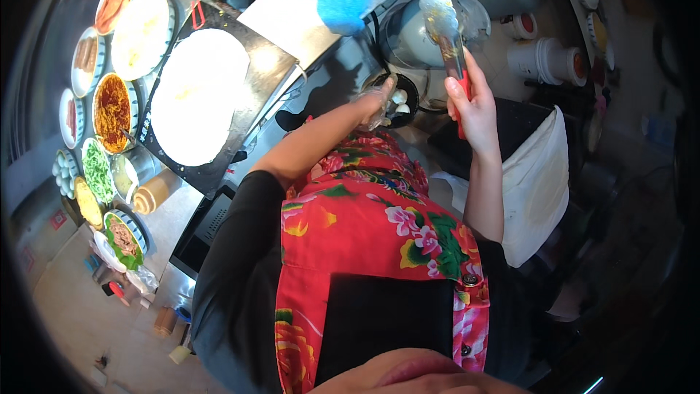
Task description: The person prepares a food wrap by placing a thin dough sheet on a cutting board, adding sliced meat, noodles, shredded vegetables, and sauces, then folding and sealing the wrap. The finished wrap is placed into a plastic bag and handed to a customer.
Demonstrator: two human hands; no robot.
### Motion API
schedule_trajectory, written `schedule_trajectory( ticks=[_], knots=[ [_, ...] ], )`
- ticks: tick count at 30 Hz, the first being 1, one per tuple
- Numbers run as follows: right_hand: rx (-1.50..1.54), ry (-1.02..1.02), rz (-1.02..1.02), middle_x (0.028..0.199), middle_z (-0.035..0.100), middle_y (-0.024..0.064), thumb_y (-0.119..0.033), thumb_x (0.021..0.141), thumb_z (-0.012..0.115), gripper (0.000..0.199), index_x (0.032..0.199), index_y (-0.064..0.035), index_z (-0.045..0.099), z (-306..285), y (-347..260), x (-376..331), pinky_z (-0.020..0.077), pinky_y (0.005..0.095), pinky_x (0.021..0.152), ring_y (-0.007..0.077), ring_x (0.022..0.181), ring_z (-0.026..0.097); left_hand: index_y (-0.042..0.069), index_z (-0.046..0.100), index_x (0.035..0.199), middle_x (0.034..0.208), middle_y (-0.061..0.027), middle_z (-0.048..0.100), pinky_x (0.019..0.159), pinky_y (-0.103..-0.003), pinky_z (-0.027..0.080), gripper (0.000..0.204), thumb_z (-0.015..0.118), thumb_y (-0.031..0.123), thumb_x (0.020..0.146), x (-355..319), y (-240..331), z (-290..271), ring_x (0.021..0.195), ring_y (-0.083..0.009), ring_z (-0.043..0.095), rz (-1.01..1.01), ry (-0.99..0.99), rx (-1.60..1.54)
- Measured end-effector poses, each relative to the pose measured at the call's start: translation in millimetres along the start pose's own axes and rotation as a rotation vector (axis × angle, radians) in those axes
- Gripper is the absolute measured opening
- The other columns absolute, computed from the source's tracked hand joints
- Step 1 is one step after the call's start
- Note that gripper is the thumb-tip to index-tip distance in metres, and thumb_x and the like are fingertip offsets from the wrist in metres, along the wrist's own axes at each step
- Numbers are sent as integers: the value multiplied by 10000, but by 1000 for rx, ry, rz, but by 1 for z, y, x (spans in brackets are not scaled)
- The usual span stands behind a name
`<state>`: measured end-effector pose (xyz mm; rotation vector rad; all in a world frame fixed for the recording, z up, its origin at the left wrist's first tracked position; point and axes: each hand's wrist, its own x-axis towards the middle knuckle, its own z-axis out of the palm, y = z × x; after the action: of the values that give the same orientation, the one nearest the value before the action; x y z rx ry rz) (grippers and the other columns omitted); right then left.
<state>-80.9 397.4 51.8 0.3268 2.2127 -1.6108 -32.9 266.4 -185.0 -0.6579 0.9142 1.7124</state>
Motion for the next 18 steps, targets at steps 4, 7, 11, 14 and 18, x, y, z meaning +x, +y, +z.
schedule_trajectory(
  ticks=[4, 7, 11, 14, 18],
  knots=[
    [45, 25, 58, 806, 537, -21, -115, 1018, 576, 597, 1568, -90, 347, -9, 23, 2, 373, 198, 455, 37, 534, 445, 31, 646, 1181, 1077, -108, 693, 824, -354, 557, 540, 544, 534, 1012, -6, 27, -32, 935, -236, 671, 188, 90, -124],
    [211, -4, 147, 760, 501, -25, -127, 1041, 536, 572, 1571, -85, 325, 22, 39, 44, 385, 201, 455, 42, 525, 447, -6, 647, 1110, 1037, -131, 685, 839, -312, 563, 403, 599, 382, 1015, -58, 85, -111, 948, -211, 668, 587, 28, -243],
    [-29, -278, 90, 859, 589, -20, -142, 954, 710, 587, 1484, -54, 474, 78, 18, 132, 407, 211, 517, 44, 596, 506, -3, 656, 1150, 1004, -113, 730, 808, -310, 554, 365, 599, 332, 1017, -135, 159, -192, 895, -196, 705, 1061, 534, -152],
    [-571, -226, -472, 948, 697, 105, -273, 874, 777, 666, 1451, -66, 517, 102, -39, 203, 526, 342, 775, 218, 826, 665, 37, 690, 1148, 966, -123, 738, 820, -323, 544, 350, 597, 346, 1012, -175, 191, -183, 907, -196, 710, 981, 563, -273],
    [-1349, -203, -701, 1013, 722, 156, -313, 834, 756, 612, 1380, -112, 567, 143, -131, 270, 561, 428, 838, 319, 963, 702, 2, 688, 1159, 952, -205, 724, 800, -371, 531, 426, 619, 380, 976, -228, 220, -188, 911, -323, 702, 1137, 1509, 731]
  ],
)
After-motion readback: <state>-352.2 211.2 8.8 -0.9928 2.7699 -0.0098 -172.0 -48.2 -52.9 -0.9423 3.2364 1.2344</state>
